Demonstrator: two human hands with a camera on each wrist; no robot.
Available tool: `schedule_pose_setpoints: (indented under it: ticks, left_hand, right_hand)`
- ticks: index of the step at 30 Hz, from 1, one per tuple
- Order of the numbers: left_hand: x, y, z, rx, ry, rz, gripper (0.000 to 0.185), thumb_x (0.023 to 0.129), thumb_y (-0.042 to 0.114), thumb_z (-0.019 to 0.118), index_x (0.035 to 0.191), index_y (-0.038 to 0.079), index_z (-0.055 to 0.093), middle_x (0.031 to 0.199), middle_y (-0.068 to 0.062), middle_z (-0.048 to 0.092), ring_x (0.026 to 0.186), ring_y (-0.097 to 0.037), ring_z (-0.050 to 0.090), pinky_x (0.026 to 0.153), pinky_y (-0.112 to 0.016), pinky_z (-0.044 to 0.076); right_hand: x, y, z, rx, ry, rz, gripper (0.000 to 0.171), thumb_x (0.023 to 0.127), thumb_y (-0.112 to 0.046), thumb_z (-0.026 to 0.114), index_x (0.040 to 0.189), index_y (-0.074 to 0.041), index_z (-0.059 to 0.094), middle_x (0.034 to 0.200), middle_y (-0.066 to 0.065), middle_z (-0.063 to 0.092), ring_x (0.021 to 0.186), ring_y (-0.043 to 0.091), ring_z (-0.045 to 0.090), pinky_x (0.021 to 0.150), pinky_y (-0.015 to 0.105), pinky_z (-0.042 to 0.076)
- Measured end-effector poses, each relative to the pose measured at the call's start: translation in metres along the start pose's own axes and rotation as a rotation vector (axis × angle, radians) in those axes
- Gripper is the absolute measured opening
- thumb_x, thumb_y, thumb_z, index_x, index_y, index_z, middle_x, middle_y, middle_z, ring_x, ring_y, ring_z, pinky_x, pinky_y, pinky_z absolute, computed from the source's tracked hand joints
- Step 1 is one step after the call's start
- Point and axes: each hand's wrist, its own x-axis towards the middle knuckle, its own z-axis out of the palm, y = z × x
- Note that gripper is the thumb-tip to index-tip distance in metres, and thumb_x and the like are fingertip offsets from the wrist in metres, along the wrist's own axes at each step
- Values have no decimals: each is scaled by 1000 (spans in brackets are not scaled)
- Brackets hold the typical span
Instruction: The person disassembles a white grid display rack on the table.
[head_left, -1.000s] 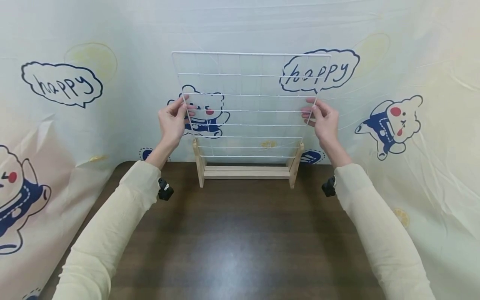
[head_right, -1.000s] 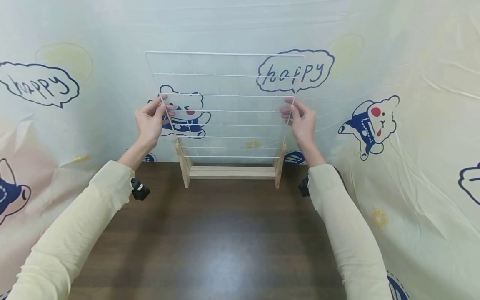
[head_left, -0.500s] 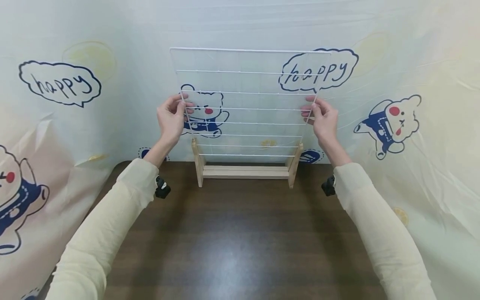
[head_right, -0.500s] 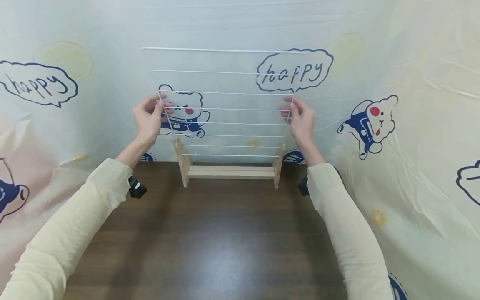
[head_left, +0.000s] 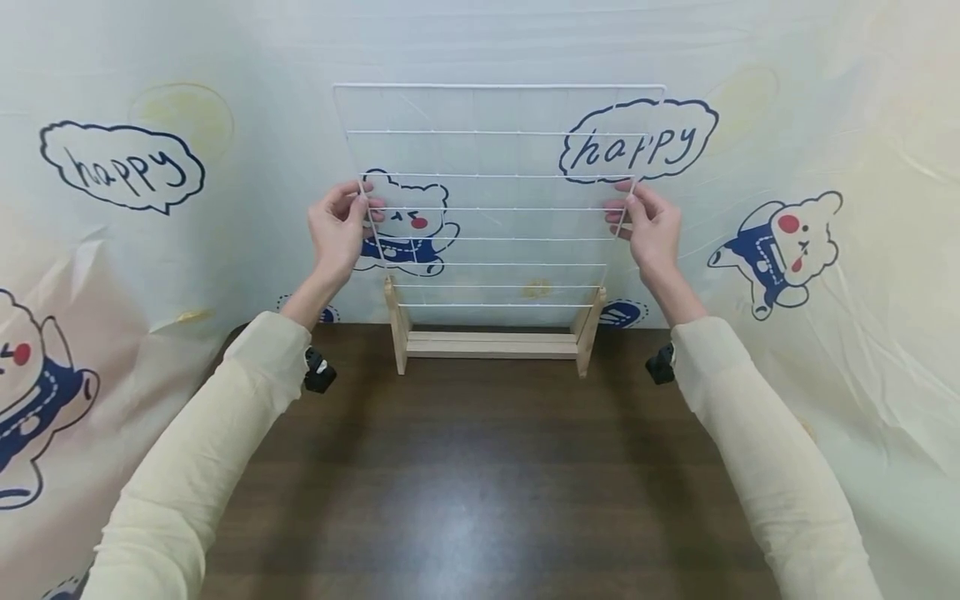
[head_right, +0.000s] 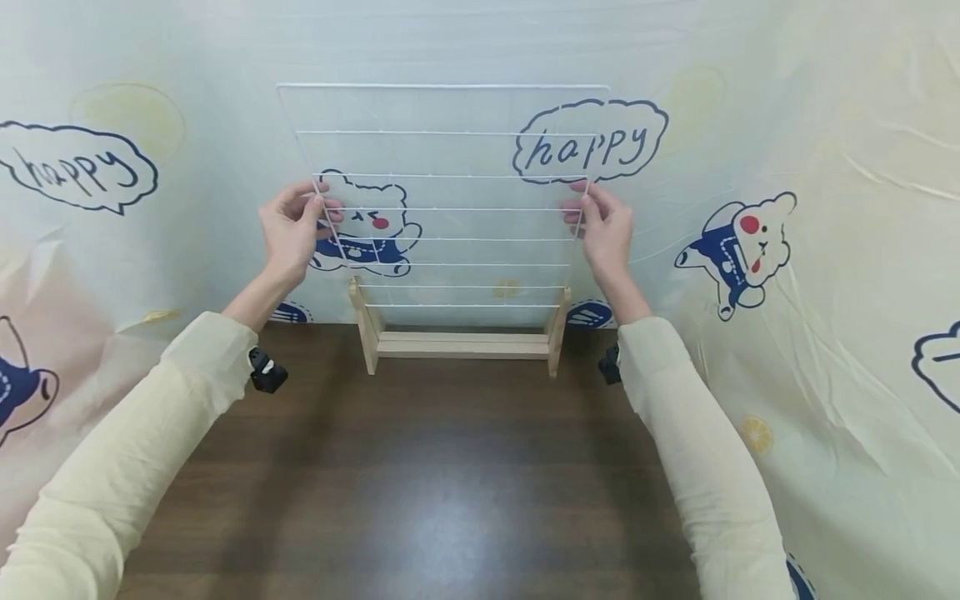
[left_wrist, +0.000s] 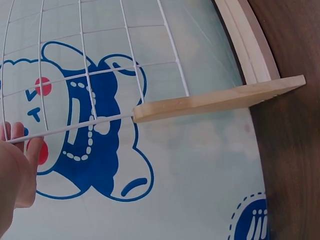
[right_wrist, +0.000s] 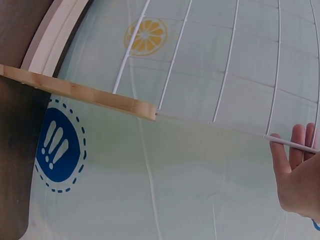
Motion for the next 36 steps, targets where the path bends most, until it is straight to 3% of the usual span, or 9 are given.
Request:
schedule_pose_setpoints:
  ticks: [7, 13, 17, 25, 36]
  left_hand:
    - [12, -12, -5, -8, -19, 1, 23, 99, 11, 54, 119, 7, 65, 103, -11, 72, 86, -25, 68, 79, -29, 59]
    - [13, -13, -8, 16, -18, 7, 22, 99, 12, 54, 118, 9, 66, 101, -7, 73, 84, -25, 67, 77, -27, 59]
    - [13, -8, -9, 20, -19, 11, 22, 99, 14, 55, 118, 9, 66, 100, -7, 72, 83, -25, 67, 77, -26, 59]
    - [12, 7, -9, -81, 15, 8, 22, 98, 11, 56, 117, 7, 66, 101, -12, 71, 83, -28, 65, 77, -27, 59]
    - [-1, 30, 1, -64, 29, 26, 22, 99, 7, 53, 117, 3, 66, 98, -11, 73, 82, -26, 66, 74, -27, 60]
  right_hand:
    - [2, -6, 0, 48, 14, -17, 24, 101, -17, 51, 117, -11, 68, 98, 6, 73, 88, 24, 67, 82, 33, 59]
    - [1, -9, 1, 82, 18, -11, 24, 101, -18, 52, 118, -10, 67, 100, 8, 73, 88, 24, 67, 82, 33, 59]
    - [-2, -13, 3, 82, 29, -16, 24, 101, -16, 51, 117, -9, 67, 101, 10, 72, 89, 26, 67, 82, 33, 59]
    - [0, -22, 6, 94, 37, -80, 23, 101, -14, 51, 116, -8, 68, 101, 10, 72, 87, 25, 67, 78, 31, 59]
    - [-4, -16, 1, 111, 92, -132, 24, 101, -15, 52, 116, -6, 68, 97, 8, 73, 85, 25, 66, 78, 29, 59]
